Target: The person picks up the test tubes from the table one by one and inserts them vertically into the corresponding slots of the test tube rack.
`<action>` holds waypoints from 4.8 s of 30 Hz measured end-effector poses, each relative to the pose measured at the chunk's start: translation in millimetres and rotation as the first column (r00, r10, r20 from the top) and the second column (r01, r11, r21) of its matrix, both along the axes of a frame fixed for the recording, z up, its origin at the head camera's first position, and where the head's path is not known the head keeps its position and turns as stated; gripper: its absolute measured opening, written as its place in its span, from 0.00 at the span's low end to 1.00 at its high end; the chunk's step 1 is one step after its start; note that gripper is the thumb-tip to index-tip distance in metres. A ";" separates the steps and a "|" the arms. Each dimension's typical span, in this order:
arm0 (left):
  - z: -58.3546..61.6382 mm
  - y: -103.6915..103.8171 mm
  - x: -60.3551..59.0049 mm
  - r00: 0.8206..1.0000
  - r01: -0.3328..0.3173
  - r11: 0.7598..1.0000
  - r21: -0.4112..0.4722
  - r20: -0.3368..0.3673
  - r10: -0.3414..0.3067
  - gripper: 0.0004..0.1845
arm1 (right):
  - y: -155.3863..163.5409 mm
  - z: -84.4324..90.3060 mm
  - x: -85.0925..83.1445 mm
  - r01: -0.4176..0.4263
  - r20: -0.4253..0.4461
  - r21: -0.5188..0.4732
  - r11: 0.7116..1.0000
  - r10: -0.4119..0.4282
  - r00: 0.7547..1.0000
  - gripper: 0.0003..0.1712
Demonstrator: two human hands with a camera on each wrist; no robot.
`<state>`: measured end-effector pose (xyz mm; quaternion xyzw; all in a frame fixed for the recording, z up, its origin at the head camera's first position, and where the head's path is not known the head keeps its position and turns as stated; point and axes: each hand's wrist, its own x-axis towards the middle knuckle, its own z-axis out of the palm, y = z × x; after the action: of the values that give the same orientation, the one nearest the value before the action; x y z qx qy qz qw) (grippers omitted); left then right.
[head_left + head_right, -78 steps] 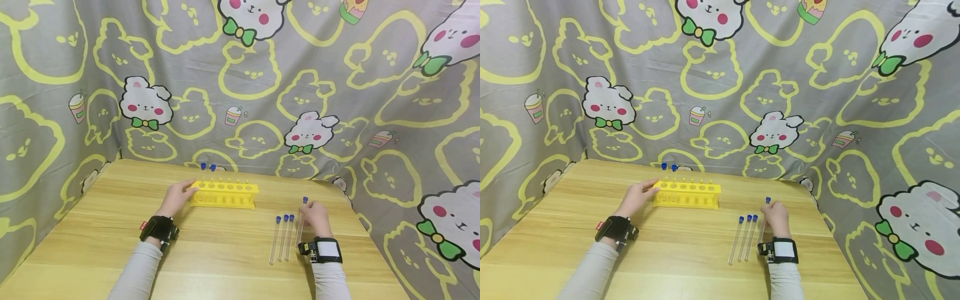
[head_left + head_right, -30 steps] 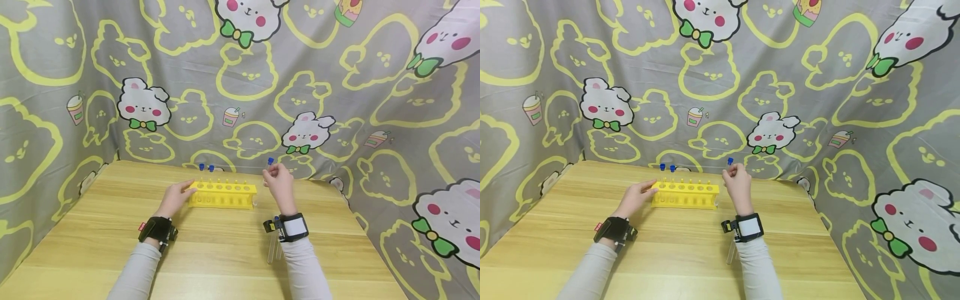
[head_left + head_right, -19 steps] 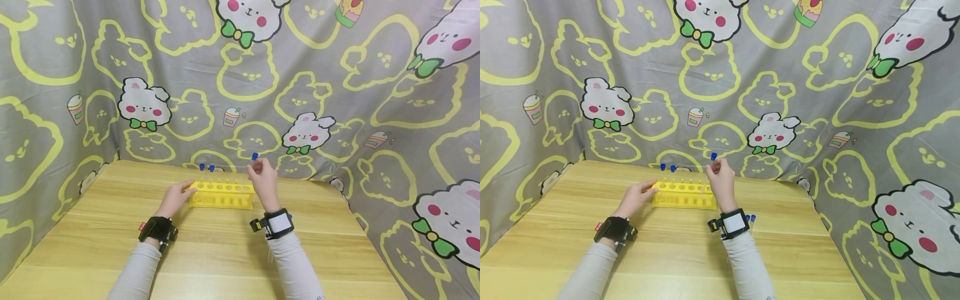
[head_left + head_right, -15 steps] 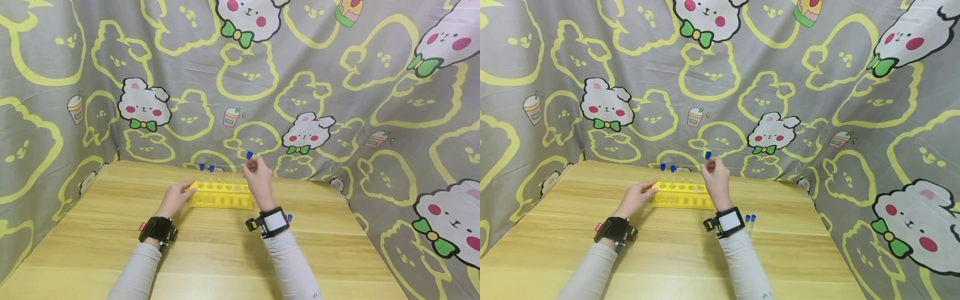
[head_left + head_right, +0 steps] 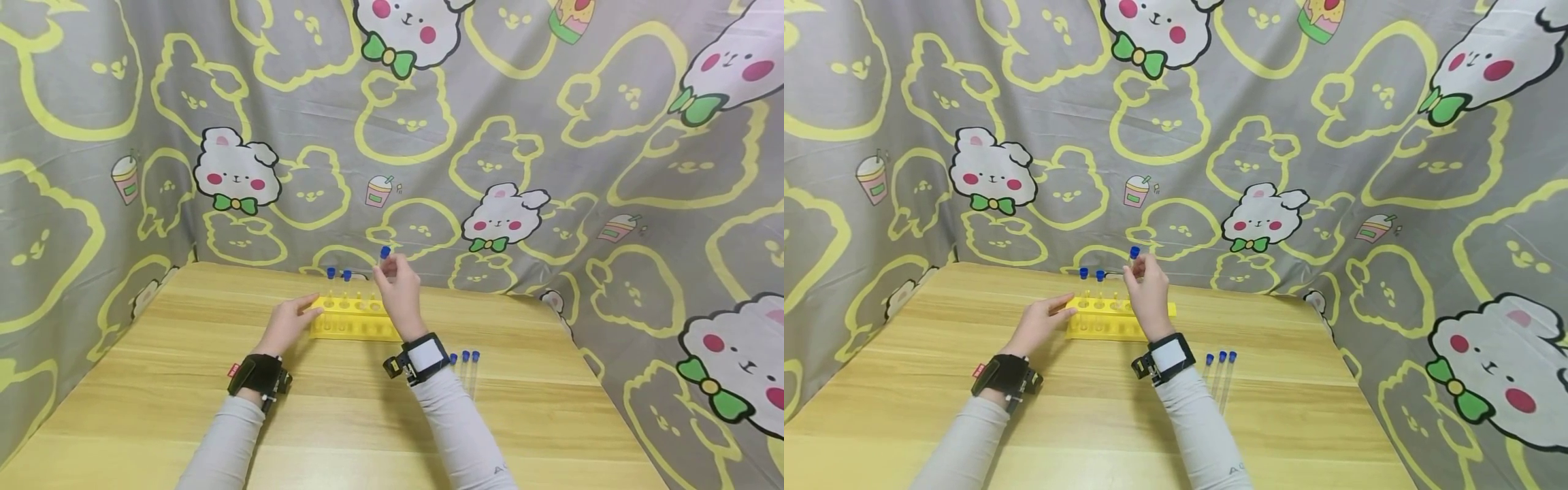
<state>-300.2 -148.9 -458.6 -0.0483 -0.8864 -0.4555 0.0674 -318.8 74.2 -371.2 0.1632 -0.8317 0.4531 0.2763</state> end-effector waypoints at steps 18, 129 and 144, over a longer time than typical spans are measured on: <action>-5.1 0.0 -3.1 1.000 -0.004 1.000 0.001 0.003 0.004 0.28 | -11.5 -34.3 -10.2 -0.023 0.100 0.082 0.996 0.015 0.995 0.13; -4.1 0.3 -4.1 1.000 0.006 1.000 0.030 0.001 -0.006 0.28 | 203.7 -50.8 33.2 0.018 0.613 0.261 0.965 -0.180 0.769 0.23; -6.4 -1.3 -4.3 1.000 0.015 0.999 0.030 0.002 -0.015 0.28 | 213.1 -77.7 35.9 0.001 0.746 0.327 0.945 -0.258 0.614 0.11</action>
<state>-304.5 -150.2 -465.1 -0.0534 -0.8792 -0.4691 0.0639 -282.9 287.3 -448.9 -0.0714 -0.9358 0.3283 -0.1065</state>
